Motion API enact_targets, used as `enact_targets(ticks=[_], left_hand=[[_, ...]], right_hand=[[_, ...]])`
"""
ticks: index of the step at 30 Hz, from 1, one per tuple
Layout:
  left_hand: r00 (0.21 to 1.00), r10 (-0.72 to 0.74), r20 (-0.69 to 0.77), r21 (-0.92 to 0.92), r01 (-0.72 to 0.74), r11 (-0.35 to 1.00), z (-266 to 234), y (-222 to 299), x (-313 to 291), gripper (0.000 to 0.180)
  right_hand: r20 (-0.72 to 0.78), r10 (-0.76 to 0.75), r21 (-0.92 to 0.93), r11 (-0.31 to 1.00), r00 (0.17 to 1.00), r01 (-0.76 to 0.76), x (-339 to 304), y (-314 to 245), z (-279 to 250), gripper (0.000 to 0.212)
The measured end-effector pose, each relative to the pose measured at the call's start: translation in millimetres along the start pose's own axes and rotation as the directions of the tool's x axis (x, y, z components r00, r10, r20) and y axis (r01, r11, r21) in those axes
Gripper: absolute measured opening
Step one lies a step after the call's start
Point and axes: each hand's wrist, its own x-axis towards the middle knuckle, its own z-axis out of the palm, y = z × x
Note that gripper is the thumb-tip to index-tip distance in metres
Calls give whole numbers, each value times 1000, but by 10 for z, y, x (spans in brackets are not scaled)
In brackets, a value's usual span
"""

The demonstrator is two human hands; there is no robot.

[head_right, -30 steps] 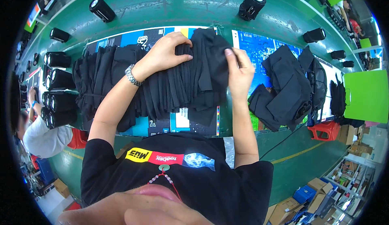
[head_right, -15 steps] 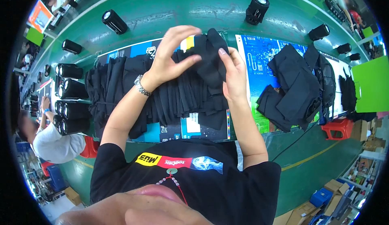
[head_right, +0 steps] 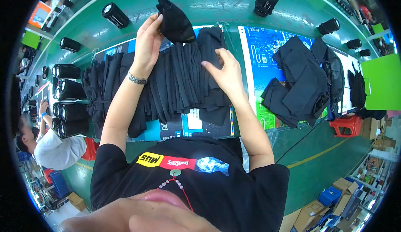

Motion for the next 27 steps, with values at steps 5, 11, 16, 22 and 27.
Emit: enact_targets(ticks=[5,11,16,22,27], left_hand=[[998,-45,54,-137,52,989,-59,28,12,20],[996,-34,80,-267,54,962,-124,30,34,20],[993,-51,106,-189,70,979,-108,14,29,22],[999,-6,53,-225,18,974,-133,27,136,22],[994,34,106,-191,-13,981,-19,347,210,24]], right_hand=[[-176,-15,295,953,984,67,25,-199,-47,17],[13,97,400,912,995,-94,46,-223,-36,35],[68,145,348,924,987,-159,154,-280,-58,26],[-58,201,878,477,978,-46,321,-363,-500,31],[157,98,987,-1,983,-158,626,-121,-731,17]])
